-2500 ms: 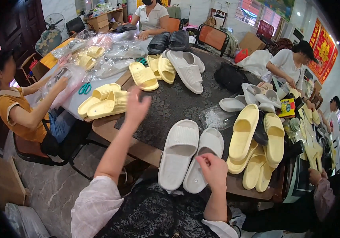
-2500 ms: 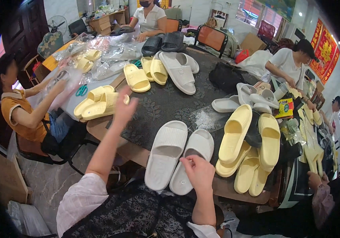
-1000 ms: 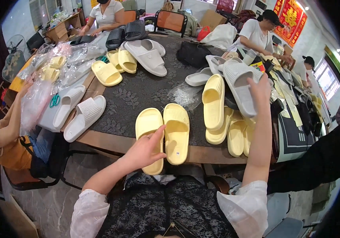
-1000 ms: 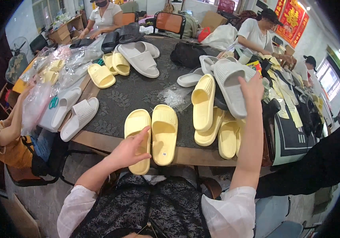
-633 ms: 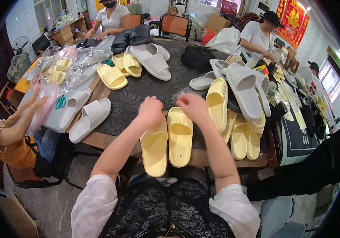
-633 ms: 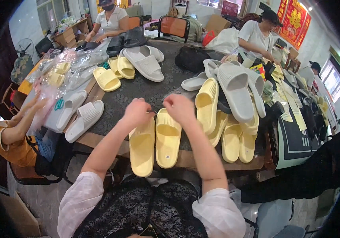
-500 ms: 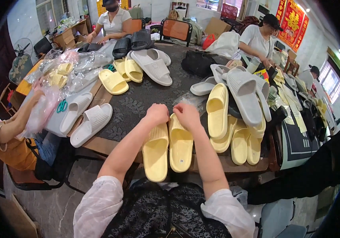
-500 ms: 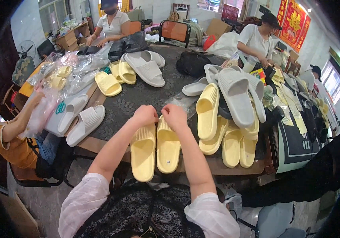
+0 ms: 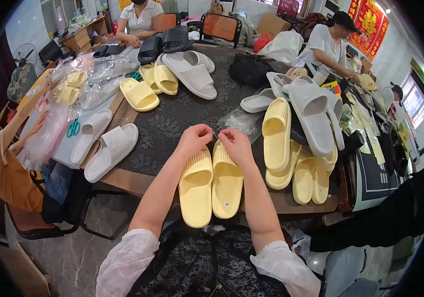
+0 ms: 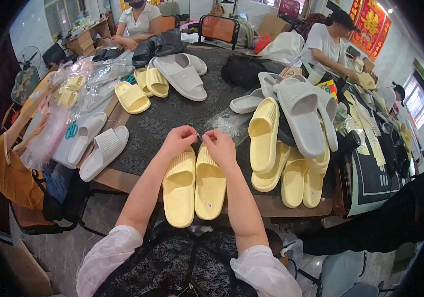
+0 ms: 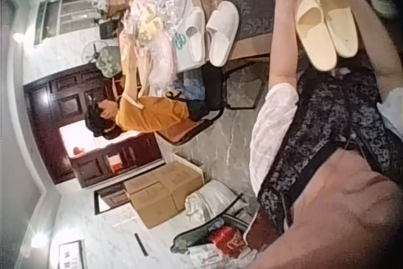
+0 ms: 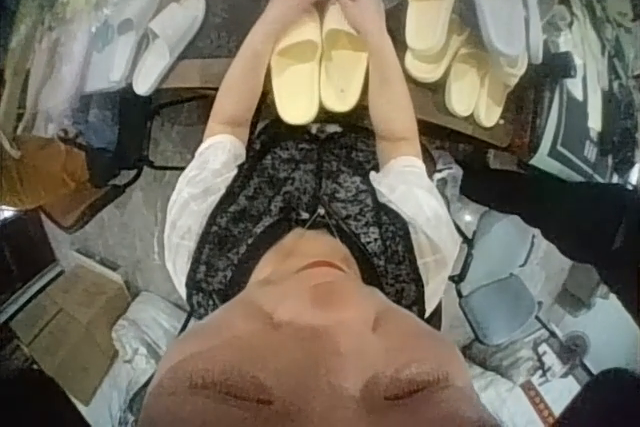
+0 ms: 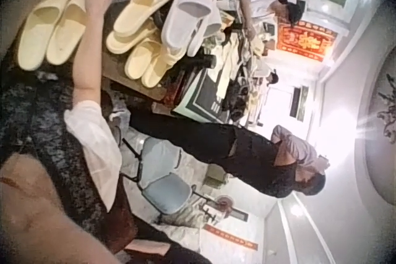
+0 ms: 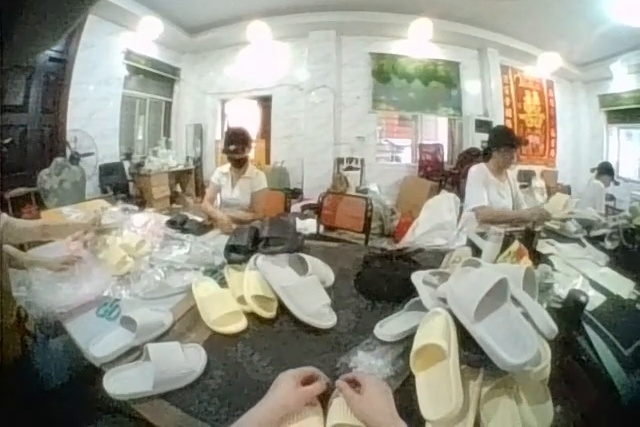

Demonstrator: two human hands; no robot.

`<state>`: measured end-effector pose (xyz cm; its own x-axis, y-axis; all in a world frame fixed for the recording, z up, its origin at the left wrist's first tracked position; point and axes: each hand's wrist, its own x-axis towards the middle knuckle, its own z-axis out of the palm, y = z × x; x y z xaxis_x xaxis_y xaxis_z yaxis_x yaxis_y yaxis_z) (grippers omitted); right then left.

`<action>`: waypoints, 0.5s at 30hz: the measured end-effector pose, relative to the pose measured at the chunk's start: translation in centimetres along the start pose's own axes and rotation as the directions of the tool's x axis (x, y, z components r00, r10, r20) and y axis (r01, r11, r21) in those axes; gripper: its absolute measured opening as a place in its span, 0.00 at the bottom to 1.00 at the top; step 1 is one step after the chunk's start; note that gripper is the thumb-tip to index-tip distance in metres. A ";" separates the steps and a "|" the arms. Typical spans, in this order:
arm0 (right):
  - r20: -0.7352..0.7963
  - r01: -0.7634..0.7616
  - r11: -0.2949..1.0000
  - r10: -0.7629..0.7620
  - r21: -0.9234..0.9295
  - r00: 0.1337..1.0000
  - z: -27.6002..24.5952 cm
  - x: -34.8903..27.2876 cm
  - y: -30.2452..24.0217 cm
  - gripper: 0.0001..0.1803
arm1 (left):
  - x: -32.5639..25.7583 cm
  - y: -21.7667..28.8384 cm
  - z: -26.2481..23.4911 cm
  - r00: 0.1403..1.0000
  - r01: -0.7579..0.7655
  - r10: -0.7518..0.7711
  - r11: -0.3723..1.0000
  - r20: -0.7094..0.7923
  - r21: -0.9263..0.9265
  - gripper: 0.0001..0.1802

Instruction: Attaching plastic tags to pairs of slippers and organizing them for packaging at a shared workspace.

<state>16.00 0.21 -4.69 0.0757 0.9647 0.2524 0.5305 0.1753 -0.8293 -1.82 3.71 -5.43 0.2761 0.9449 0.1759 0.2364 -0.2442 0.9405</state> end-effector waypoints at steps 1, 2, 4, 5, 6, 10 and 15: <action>0.041 0.001 0.999 -0.002 0.037 0.999 0.0 0.1 0.0 0.14 | 0.1 -0.2 -0.1 1.000 0.001 -0.001 1.000 -0.003 0.002 0.07; 0.079 -0.002 0.997 -0.004 0.072 0.997 -0.2 0.0 0.0 0.14 | 0.1 0.0 0.0 1.000 0.027 -0.027 0.985 0.001 -0.169 0.06; 0.108 -0.048 0.984 0.030 0.170 0.994 -0.1 0.2 0.5 0.14 | 0.4 0.3 0.3 0.999 0.046 -0.049 0.944 -0.002 -0.326 0.05; 0.138 -0.098 0.959 0.063 0.265 0.988 -0.1 0.2 0.7 0.13 | 0.3 0.5 0.3 0.999 0.046 -0.048 0.945 0.000 -0.325 0.05; 0.135 -0.098 0.959 0.064 0.266 0.989 -0.1 0.2 0.8 0.13 | 0.3 0.7 0.2 0.999 0.044 -0.051 0.945 -0.014 -0.324 0.06; 0.125 -0.070 0.935 0.028 0.349 0.992 0.0 0.2 0.5 0.12 | 0.2 0.8 -0.4 0.997 0.077 -0.082 0.928 0.004 -0.363 0.09; 0.100 -0.020 0.968 -0.005 0.251 0.995 0.1 0.0 0.3 0.11 | -0.1 0.8 -0.2 0.996 0.051 -0.031 0.968 0.087 -0.244 0.09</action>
<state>16.10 0.22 -4.96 -0.0117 0.9786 0.2054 0.2997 0.1994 -0.9330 -1.84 3.41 -4.61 0.3485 0.9295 0.1209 0.0158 -0.1348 0.9908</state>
